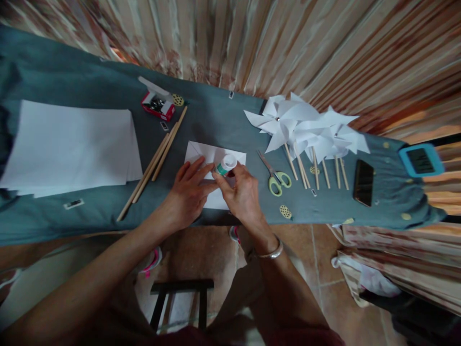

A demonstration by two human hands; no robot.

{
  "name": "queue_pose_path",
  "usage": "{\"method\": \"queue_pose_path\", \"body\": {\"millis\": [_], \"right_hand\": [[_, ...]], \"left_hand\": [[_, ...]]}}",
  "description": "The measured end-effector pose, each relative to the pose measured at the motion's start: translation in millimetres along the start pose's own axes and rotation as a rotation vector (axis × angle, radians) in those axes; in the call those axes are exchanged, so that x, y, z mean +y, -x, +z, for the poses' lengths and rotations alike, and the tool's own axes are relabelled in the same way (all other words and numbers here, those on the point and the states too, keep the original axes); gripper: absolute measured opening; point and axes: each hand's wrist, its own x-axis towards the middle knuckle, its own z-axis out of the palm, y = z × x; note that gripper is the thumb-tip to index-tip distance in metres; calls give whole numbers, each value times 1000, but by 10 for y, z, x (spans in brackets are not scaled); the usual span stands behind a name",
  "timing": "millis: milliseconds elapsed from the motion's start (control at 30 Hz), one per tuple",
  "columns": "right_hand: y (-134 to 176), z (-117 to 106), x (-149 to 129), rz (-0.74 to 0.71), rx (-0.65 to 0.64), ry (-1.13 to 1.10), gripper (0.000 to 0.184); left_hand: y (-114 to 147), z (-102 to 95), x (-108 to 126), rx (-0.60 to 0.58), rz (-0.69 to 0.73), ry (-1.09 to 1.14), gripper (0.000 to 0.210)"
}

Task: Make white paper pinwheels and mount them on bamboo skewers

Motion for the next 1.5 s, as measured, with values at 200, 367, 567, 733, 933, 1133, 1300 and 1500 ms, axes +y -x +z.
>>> {"method": "queue_pose_path", "body": {"millis": [200, 367, 567, 733, 933, 1133, 1300, 1500], "right_hand": [[11, 12, 11, -45, 7, -11, 23], [7, 7, 2, -57, -21, -14, 21], [-5, 10, -4, -80, -47, -13, 18], [-3, 0, -20, -97, -63, 1, 19], [9, -28, -25, -117, -81, 25, 19], [32, -47, -14, -122, -89, 30, 20], [42, -62, -3, -126, -93, 31, 20], [51, -69, 19, -118, -70, 50, 22]], "left_hand": [[7, -18, 5, -16, 11, -20, 40], [4, -19, 7, -22, 10, -46, 36], [-2, -19, 10, -31, 7, -43, 36], [-2, -38, 17, -41, 7, -35, 34], [1, -41, 11, -38, 16, -52, 36], [-5, -48, 20, -47, 8, -56, 34], [3, -38, 12, -41, 7, -58, 33], [19, -20, -9, -29, 23, -44, 36]]}}
